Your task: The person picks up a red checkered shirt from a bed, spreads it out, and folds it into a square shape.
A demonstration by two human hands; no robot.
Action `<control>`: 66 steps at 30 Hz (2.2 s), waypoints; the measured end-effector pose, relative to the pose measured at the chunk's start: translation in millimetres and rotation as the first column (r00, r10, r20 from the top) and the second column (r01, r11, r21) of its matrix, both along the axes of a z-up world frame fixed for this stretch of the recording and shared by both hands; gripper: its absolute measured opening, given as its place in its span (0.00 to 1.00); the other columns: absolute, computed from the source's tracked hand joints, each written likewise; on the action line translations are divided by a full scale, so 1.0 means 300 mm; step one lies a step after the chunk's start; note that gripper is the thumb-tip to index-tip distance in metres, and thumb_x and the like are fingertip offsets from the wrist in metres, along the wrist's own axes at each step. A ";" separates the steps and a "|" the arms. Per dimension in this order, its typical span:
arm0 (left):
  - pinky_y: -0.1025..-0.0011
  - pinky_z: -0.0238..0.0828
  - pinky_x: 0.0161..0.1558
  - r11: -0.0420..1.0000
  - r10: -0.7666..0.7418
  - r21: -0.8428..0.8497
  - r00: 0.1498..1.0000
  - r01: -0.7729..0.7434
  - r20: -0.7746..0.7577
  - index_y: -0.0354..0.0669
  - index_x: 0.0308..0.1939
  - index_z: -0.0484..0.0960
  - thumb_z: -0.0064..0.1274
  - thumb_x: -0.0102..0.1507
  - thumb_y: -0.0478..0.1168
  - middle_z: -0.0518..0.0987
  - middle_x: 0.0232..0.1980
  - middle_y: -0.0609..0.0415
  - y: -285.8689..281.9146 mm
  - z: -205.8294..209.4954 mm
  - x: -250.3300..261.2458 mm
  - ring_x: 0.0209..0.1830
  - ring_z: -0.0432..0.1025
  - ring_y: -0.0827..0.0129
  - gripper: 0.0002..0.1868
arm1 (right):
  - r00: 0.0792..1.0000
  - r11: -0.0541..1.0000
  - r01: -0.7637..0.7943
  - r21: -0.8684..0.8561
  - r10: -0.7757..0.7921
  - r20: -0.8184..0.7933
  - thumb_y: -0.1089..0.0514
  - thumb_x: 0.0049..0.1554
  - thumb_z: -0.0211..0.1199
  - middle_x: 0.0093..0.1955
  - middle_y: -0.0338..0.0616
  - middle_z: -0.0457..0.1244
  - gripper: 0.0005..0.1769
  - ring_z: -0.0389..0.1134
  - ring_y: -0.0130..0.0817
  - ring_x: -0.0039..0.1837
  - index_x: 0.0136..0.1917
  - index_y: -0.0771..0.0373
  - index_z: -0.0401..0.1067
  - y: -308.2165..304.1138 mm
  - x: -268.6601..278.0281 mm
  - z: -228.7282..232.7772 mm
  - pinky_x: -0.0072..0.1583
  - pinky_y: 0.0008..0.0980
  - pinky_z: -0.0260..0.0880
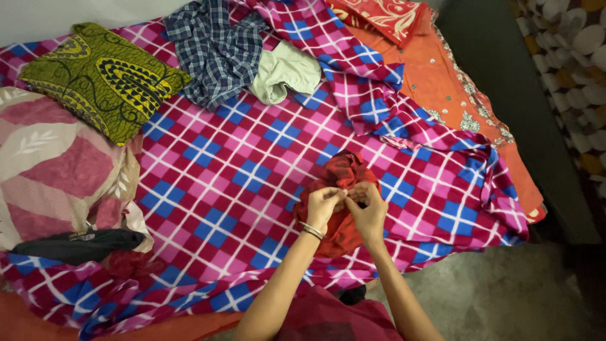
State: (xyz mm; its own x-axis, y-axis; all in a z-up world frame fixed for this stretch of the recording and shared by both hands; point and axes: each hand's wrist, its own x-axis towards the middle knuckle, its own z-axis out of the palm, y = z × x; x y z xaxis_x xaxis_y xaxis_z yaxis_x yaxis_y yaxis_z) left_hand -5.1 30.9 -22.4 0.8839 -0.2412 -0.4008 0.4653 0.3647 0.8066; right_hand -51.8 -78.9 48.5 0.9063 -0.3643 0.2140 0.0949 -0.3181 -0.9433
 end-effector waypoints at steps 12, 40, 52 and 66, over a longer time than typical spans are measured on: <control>0.75 0.75 0.42 0.978 0.104 -0.164 0.983 -0.129 -0.152 0.37 0.43 0.87 0.61 0.61 0.35 0.85 0.39 0.55 0.038 -0.033 0.028 0.40 0.78 0.72 0.08 | 0.982 0.934 -0.031 0.357 0.095 -0.163 0.65 0.55 0.69 0.47 0.44 0.73 0.12 0.74 0.26 0.48 0.52 0.71 0.79 -0.015 0.031 -0.136 0.53 0.24 0.74; 0.78 0.66 0.45 0.978 0.131 -0.169 0.991 -0.126 0.020 0.35 0.40 0.85 0.59 0.65 0.33 0.81 0.37 0.60 0.070 -0.047 0.055 0.38 0.71 0.78 0.03 | 0.959 0.757 -0.137 0.639 0.262 -0.105 0.70 0.58 0.67 0.41 0.34 0.69 0.03 0.65 0.18 0.41 0.46 0.67 0.79 0.011 0.084 -0.167 0.44 0.19 0.63; 0.77 0.68 0.42 0.973 0.195 0.101 0.975 -0.206 0.108 0.35 0.39 0.86 0.57 0.65 0.34 0.81 0.35 0.61 0.068 0.067 0.033 0.36 0.71 0.79 0.05 | 0.959 0.776 -0.210 0.594 0.283 -0.031 0.67 0.59 0.67 0.43 0.35 0.69 0.03 0.67 0.20 0.45 0.48 0.69 0.79 0.031 0.089 -0.137 0.49 0.22 0.67; 0.77 0.68 0.38 0.957 0.244 0.112 0.951 -0.268 0.191 0.33 0.37 0.85 0.57 0.65 0.35 0.81 0.33 0.60 0.048 0.106 0.042 0.34 0.72 0.80 0.07 | 0.957 0.825 -0.191 0.532 0.277 -0.086 0.64 0.59 0.67 0.40 0.33 0.68 0.04 0.65 0.18 0.41 0.48 0.67 0.77 0.005 0.112 -0.172 0.43 0.21 0.64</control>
